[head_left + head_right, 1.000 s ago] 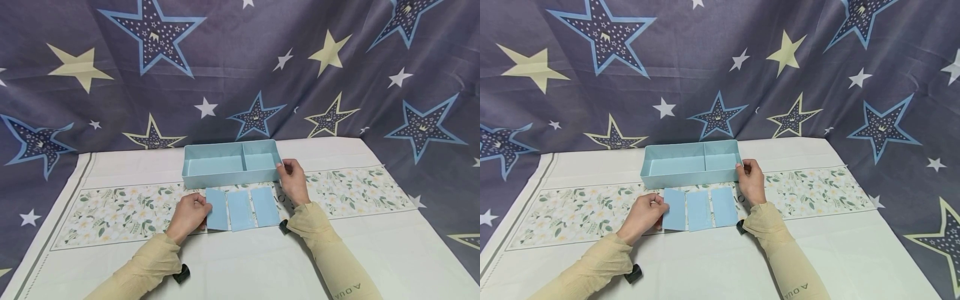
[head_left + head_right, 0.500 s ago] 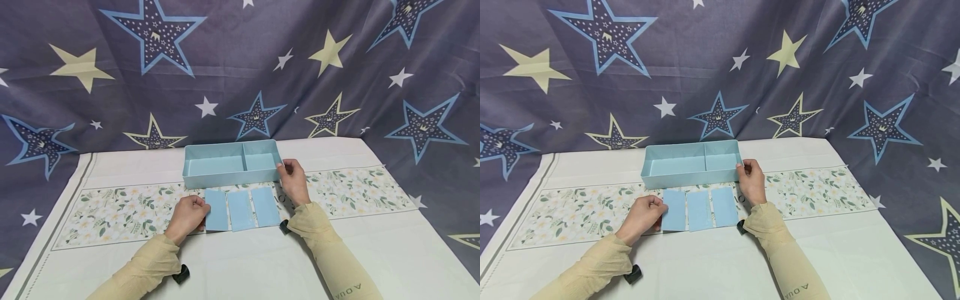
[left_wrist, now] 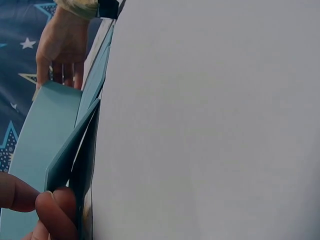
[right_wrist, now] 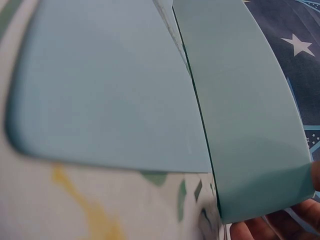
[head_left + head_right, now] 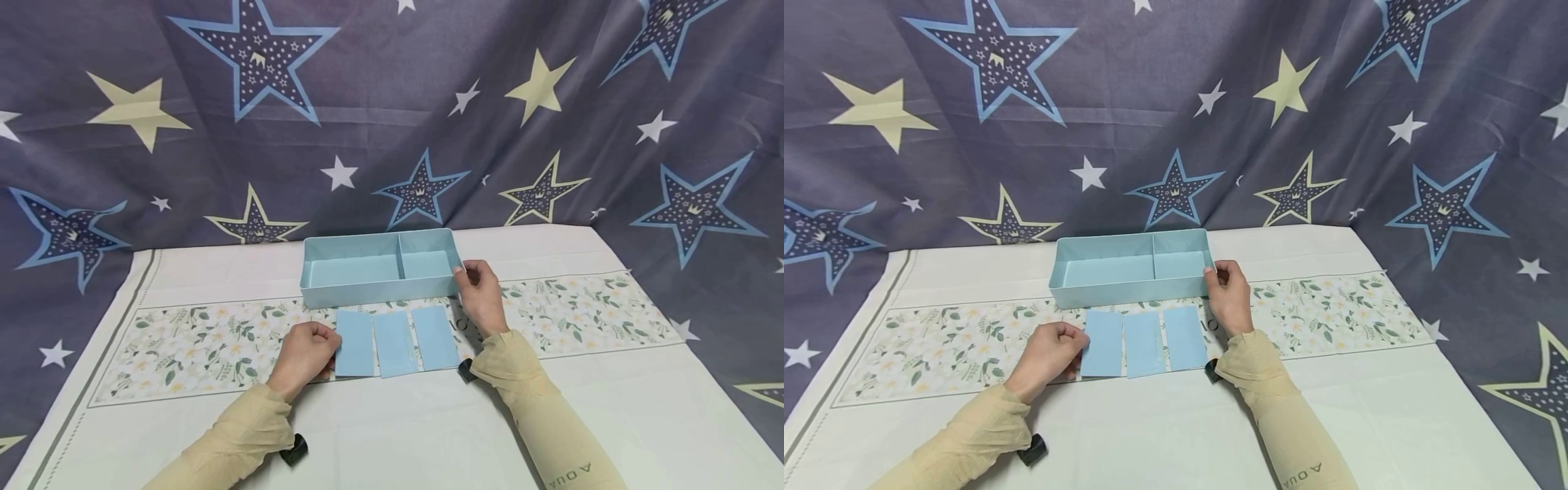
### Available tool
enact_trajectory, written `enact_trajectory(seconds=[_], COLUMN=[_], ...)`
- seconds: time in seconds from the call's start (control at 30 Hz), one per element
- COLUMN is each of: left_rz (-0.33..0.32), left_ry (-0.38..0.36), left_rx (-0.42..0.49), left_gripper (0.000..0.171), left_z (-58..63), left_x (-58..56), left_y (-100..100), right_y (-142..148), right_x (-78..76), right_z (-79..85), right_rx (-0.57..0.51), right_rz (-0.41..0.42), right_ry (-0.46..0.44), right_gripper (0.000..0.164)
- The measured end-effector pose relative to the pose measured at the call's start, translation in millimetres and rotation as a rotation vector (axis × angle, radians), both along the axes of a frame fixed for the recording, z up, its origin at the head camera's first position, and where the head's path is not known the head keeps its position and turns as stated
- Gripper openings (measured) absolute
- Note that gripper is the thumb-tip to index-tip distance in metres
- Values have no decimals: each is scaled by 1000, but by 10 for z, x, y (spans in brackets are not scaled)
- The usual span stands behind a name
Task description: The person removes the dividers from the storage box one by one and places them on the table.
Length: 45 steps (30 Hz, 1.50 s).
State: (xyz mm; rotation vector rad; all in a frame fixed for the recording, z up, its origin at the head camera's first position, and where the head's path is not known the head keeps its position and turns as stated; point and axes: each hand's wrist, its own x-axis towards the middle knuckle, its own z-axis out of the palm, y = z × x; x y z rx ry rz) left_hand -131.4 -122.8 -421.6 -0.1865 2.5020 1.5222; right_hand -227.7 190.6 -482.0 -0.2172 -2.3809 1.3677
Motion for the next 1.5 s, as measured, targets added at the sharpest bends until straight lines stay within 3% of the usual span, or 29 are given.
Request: enact_trajectory(seconds=[0.4, 0.9, 1.13, 1.37, 1.5], left_rz=[-5, -29, -66, -125, -146], left_ry=[25, 64, 124, 298, 330], left_rx=[-39, -97, -205, -410, -454], left_gripper=[9, 8, 11, 15, 16], left_z=[-31, -14, 11, 36, 34], left_x=[13, 39, 17, -2, -13], left_y=[-22, -41, -25, -19, -23], right_y=[-4, 0, -7, 6, 10], right_x=[23, 8, 14, 7, -6], right_z=[35, 28, 45, 20, -3], right_rx=[-8, -4, -6, -10, -10], right_rz=[24, 13, 17, 17, 7], right_ry=[33, 24, 24, 30, 14], right_gripper=[57, 50, 49, 52, 48])
